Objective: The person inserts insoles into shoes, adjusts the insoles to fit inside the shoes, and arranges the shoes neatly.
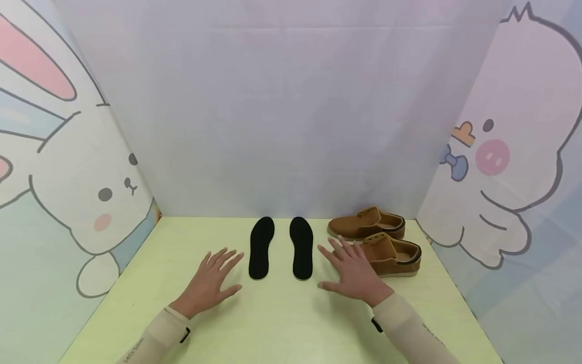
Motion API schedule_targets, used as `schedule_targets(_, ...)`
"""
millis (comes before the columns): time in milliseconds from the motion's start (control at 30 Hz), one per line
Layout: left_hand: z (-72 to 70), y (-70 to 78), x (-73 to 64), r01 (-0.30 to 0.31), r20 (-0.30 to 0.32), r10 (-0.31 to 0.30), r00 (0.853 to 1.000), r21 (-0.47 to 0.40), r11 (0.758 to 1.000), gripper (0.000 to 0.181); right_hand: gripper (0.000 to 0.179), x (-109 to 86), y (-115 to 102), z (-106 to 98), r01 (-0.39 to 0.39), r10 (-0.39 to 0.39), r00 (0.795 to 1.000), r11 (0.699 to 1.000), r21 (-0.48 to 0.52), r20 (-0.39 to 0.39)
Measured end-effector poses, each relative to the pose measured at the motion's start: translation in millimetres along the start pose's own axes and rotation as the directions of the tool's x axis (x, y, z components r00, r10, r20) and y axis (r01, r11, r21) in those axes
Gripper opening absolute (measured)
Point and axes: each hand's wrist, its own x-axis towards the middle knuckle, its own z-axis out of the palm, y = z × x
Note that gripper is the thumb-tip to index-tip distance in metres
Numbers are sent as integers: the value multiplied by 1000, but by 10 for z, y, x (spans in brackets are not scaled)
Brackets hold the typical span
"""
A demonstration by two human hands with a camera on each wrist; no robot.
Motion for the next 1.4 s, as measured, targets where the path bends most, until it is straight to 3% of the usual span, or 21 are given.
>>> schedule_targets(167,-48,-5,12,-25,-51,23,998,-42,999,56,84,215,274,-249,-18,18,1000,1000,7,22)
schedule_targets(400,-64,-10,-19,-36,-69,32,997,-59,998,45,81,444,895,-469,-33,34,999,999,-32,4)
schedule_targets(700,-105,-28,-50,-21,-84,17,996,-43,999,33,87,780,1419,-643,-62,72,991,994,-85,111)
schedule_targets(967,-125,19,-75,6,-35,-8,999,-58,998,24,90,798,1611,-558,-85,109,954,992,-95,278)
schedule_targets(1233,-143,31,-117,31,-23,-32,999,-68,997,20,92,837,1659,-462,-128,156,921,987,-101,357)
schedule_targets(1400,-167,56,-96,1,-22,-3,1000,-92,996,20,99,804,1758,-321,-132,179,910,980,-148,375)
